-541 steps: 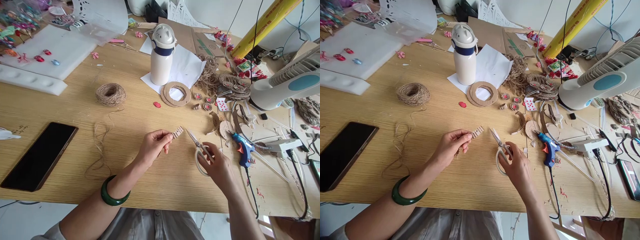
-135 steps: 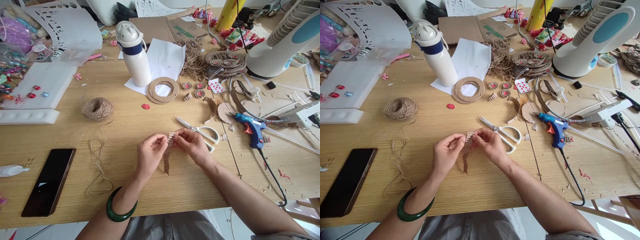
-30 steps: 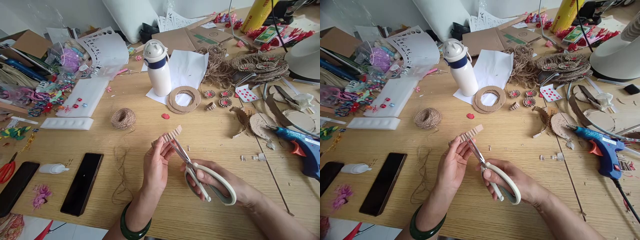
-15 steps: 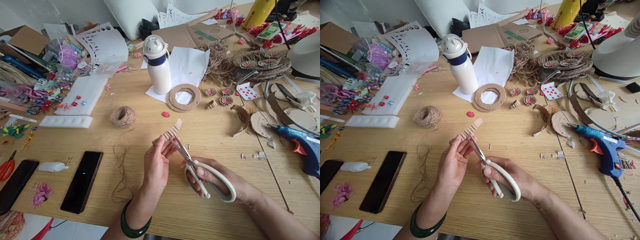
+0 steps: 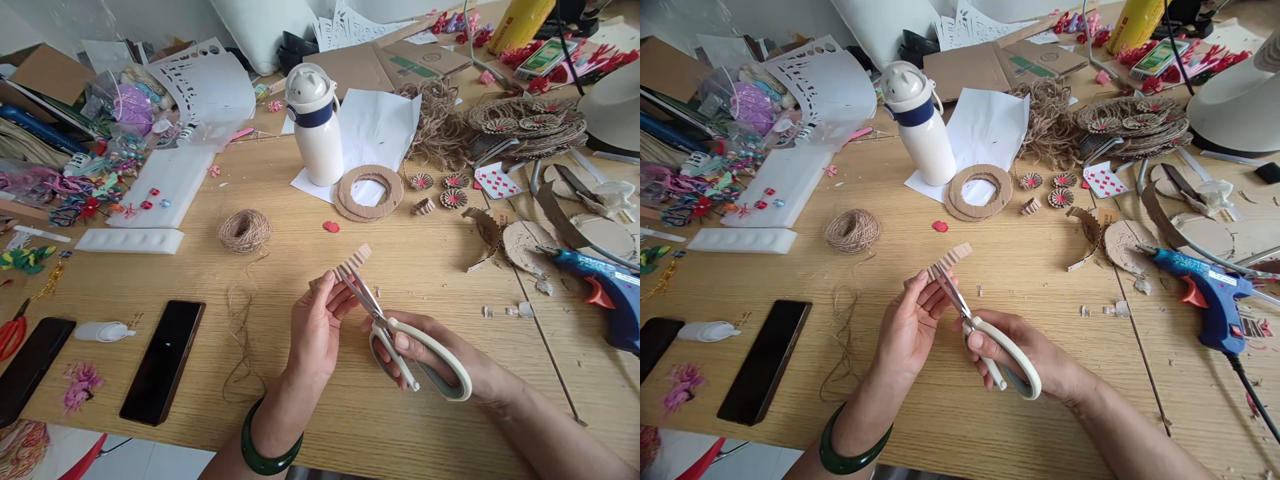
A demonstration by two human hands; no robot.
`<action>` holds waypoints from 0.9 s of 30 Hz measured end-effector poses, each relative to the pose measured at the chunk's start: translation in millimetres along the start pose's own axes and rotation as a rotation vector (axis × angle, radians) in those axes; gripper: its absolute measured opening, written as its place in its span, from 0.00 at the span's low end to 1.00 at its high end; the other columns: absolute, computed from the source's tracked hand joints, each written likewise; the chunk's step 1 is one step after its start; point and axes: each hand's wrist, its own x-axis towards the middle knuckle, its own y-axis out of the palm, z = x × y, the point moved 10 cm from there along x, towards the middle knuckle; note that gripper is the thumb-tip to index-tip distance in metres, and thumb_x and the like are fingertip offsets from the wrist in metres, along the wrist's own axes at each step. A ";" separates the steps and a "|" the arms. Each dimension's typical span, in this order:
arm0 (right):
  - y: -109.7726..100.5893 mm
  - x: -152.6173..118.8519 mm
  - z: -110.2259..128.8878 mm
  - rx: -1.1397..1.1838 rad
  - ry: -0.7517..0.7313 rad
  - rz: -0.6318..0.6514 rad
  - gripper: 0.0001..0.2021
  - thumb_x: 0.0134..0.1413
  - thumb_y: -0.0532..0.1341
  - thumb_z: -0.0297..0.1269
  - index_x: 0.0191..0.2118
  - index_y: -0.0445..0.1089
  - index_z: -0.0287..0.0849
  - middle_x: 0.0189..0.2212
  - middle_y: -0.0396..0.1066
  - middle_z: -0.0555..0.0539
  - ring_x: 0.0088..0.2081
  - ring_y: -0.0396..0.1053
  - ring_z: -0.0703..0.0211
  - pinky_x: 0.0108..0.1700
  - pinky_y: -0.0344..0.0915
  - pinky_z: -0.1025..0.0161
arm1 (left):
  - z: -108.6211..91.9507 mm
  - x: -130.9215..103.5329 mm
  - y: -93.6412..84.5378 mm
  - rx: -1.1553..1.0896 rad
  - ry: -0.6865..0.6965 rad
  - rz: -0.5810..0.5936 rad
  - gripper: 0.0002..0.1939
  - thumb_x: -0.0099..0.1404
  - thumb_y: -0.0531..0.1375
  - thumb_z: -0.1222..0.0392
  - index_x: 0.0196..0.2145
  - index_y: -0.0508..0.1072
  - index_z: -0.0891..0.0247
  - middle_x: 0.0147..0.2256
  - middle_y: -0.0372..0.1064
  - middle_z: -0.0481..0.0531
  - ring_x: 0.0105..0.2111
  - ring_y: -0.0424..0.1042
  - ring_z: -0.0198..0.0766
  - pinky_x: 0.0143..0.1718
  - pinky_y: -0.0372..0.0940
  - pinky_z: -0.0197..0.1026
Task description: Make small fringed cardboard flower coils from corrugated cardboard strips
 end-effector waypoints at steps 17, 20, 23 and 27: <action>2.4 -1.1 2.8 -0.045 -0.030 0.042 0.22 0.62 0.57 0.56 0.44 0.63 0.39 0.30 0.63 0.49 0.27 0.64 0.64 0.30 0.65 0.64 | -2.4 0.6 0.4 -0.035 0.021 -0.012 0.10 0.62 0.66 0.56 0.34 0.79 0.66 0.35 0.81 0.56 0.38 0.80 0.39 0.39 0.71 0.37; 1.2 -1.1 1.4 -0.071 -0.016 0.029 0.22 0.62 0.57 0.56 0.44 0.63 0.39 0.30 0.63 0.49 0.27 0.64 0.64 0.31 0.65 0.64 | -1.9 0.4 2.4 -0.034 0.014 0.006 0.10 0.63 0.65 0.56 0.34 0.79 0.67 0.35 0.81 0.56 0.37 0.80 0.38 0.37 0.71 0.36; -1.0 -0.7 5.1 -0.093 -0.044 0.005 0.21 0.63 0.56 0.56 0.43 0.61 0.39 0.29 0.63 0.50 0.26 0.64 0.64 0.30 0.64 0.63 | -1.0 0.5 0.9 -0.051 0.002 -0.015 0.09 0.62 0.66 0.57 0.34 0.79 0.67 0.34 0.81 0.55 0.35 0.80 0.36 0.37 0.72 0.35; -0.9 -0.2 11.5 -0.114 -0.107 0.014 0.20 0.63 0.56 0.55 0.39 0.60 0.40 0.28 0.63 0.49 0.27 0.64 0.62 0.31 0.64 0.61 | 4.0 1.3 2.7 -0.063 -0.038 -0.005 0.09 0.64 0.64 0.58 0.35 0.78 0.68 0.35 0.80 0.57 0.35 0.79 0.37 0.40 0.72 0.36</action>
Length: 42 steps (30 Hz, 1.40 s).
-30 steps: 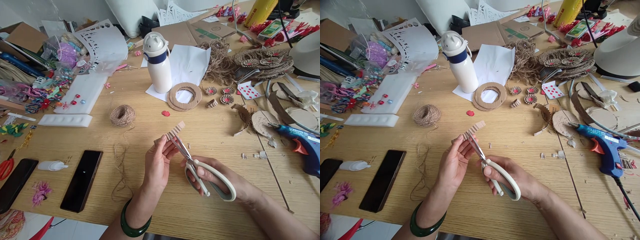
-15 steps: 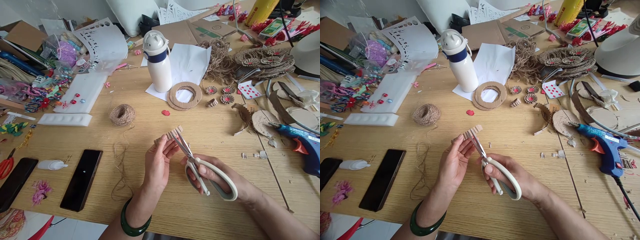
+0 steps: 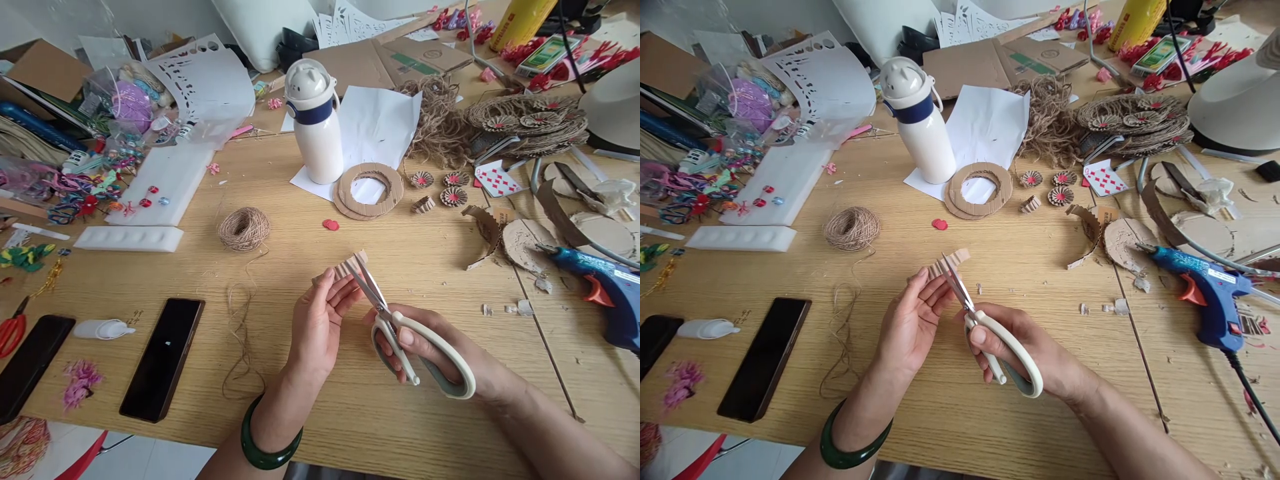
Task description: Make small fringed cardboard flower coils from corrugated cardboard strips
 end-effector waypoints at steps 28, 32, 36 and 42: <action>-14.6 -6.9 -8.4 -0.091 0.154 -0.126 0.22 0.54 0.62 0.58 0.37 0.66 0.41 0.25 0.62 0.52 0.22 0.62 0.65 0.23 0.63 0.66 | -18.3 0.6 6.5 0.085 0.236 0.095 0.15 0.66 0.60 0.53 0.39 0.78 0.70 0.40 0.79 0.62 0.45 0.79 0.46 0.50 0.70 0.48; -76.5 -32.1 29.9 -0.773 -0.059 -0.738 0.14 0.55 0.63 0.45 0.43 0.72 0.41 0.28 0.71 0.48 0.26 0.67 0.60 0.28 0.62 0.63 | -35.4 -3.2 0.4 0.070 0.404 0.048 0.14 0.67 0.60 0.54 0.37 0.78 0.69 0.38 0.79 0.60 0.41 0.79 0.43 0.47 0.73 0.47; -67.0 -42.5 51.1 -1.392 -0.182 -0.915 0.15 0.54 0.64 0.38 0.48 0.72 0.41 0.36 0.75 0.44 0.33 0.72 0.53 0.30 0.61 0.62 | -42.0 -9.5 4.3 0.095 0.475 0.068 0.14 0.67 0.59 0.53 0.33 0.78 0.68 0.34 0.79 0.57 0.35 0.79 0.40 0.42 0.75 0.45; -34.5 -31.7 46.2 -1.668 -0.191 -0.745 0.09 0.56 0.65 0.38 0.43 0.74 0.43 0.32 0.76 0.47 0.36 0.72 0.51 0.26 0.56 0.61 | -10.7 -9.1 23.1 0.223 0.248 0.252 0.16 0.67 0.60 0.52 0.30 0.77 0.68 0.29 0.77 0.56 0.27 0.76 0.38 0.31 0.74 0.42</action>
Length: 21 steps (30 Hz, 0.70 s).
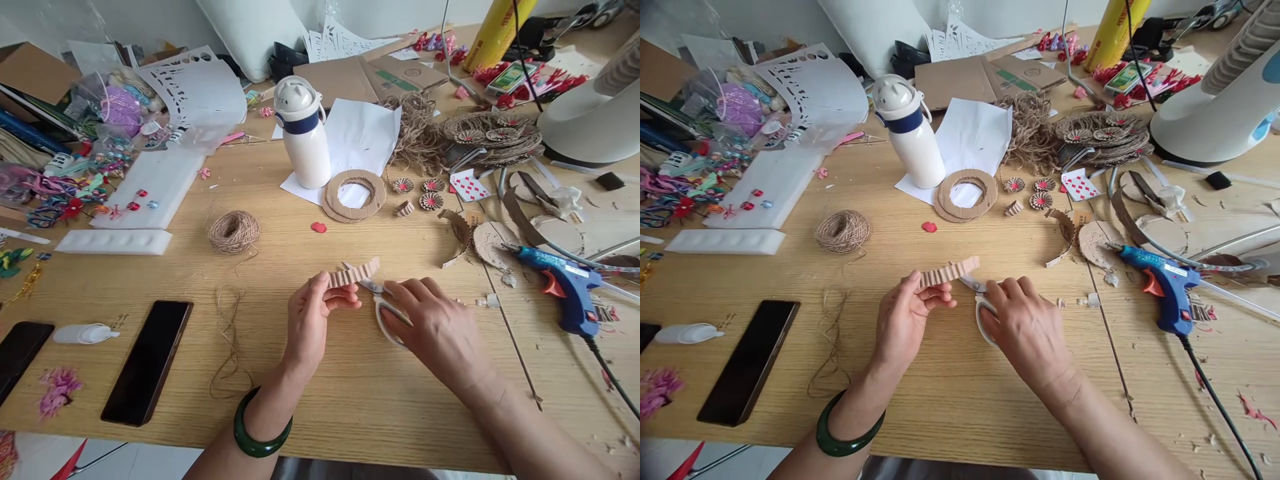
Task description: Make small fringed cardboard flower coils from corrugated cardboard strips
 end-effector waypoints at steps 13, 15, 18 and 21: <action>-5.4 5.1 -12.6 1.049 0.229 0.106 0.11 0.62 0.61 0.45 0.36 0.73 0.42 0.31 0.77 0.46 0.34 0.73 0.57 0.36 0.67 0.61 | 22.8 -22.5 40.7 0.396 -0.127 0.433 0.22 0.69 0.57 0.46 0.24 0.74 0.64 0.23 0.72 0.53 0.21 0.69 0.35 0.26 0.65 0.38; 11.4 1.3 2.0 1.216 0.246 0.271 0.12 0.61 0.63 0.46 0.35 0.72 0.41 0.27 0.76 0.48 0.29 0.72 0.60 0.32 0.66 0.64 | 23.1 -23.0 40.4 0.421 -0.132 0.436 0.23 0.69 0.57 0.46 0.23 0.74 0.64 0.21 0.69 0.51 0.20 0.68 0.35 0.25 0.64 0.38; 23.2 -2.5 7.2 1.378 0.317 0.334 0.15 0.57 0.65 0.49 0.33 0.71 0.40 0.25 0.73 0.49 0.26 0.69 0.63 0.27 0.65 0.66 | 25.5 -22.7 39.0 0.404 -0.146 0.432 0.24 0.69 0.55 0.45 0.23 0.74 0.64 0.20 0.68 0.51 0.20 0.67 0.36 0.24 0.64 0.39; 31.7 -5.3 -0.4 1.486 0.452 0.336 0.19 0.52 0.67 0.54 0.30 0.68 0.40 0.23 0.69 0.52 0.22 0.65 0.66 0.23 0.65 0.67 | 25.7 -20.4 37.4 0.332 -0.127 0.417 0.27 0.71 0.51 0.43 0.27 0.77 0.64 0.24 0.72 0.55 0.23 0.70 0.38 0.25 0.66 0.40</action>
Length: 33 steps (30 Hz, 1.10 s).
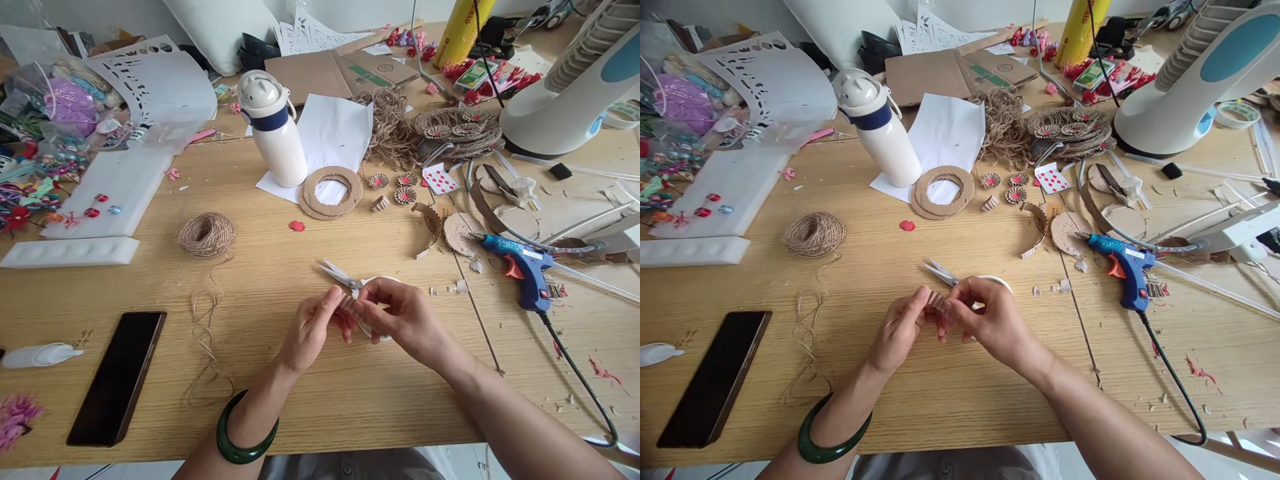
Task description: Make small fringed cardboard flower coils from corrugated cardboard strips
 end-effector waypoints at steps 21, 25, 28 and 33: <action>-8.0 6.4 -4.9 0.118 -0.008 -0.080 0.20 0.49 0.68 0.53 0.31 0.70 0.39 0.23 0.69 0.52 0.23 0.63 0.68 0.25 0.63 0.68 | -19.0 -3.7 -11.2 0.190 0.086 -0.135 0.10 0.64 0.63 0.56 0.29 0.77 0.63 0.25 0.73 0.49 0.27 0.71 0.35 0.31 0.66 0.35; -8.8 8.0 -12.4 0.132 0.053 -0.106 0.21 0.46 0.69 0.55 0.28 0.70 0.39 0.20 0.66 0.54 0.21 0.62 0.69 0.23 0.62 0.68 | -20.3 -5.3 -16.7 0.095 0.090 -0.212 0.09 0.63 0.64 0.56 0.29 0.78 0.63 0.28 0.75 0.50 0.30 0.73 0.37 0.34 0.67 0.36; -7.5 8.6 -12.5 0.074 0.037 -0.092 0.21 0.49 0.67 0.56 0.28 0.69 0.40 0.20 0.66 0.54 0.20 0.63 0.68 0.23 0.63 0.67 | -16.0 -4.3 -18.2 0.060 0.082 -0.228 0.06 0.59 0.68 0.57 0.32 0.79 0.62 0.32 0.77 0.51 0.34 0.75 0.39 0.38 0.68 0.37; -18.3 2.4 15.9 -0.448 -0.230 -0.190 0.13 0.64 0.58 0.44 0.35 0.73 0.40 0.29 0.73 0.46 0.30 0.70 0.60 0.32 0.67 0.63 | -13.1 -4.6 -39.0 -0.088 0.092 -0.371 0.07 0.60 0.66 0.57 0.32 0.76 0.63 0.32 0.78 0.51 0.32 0.76 0.38 0.37 0.70 0.39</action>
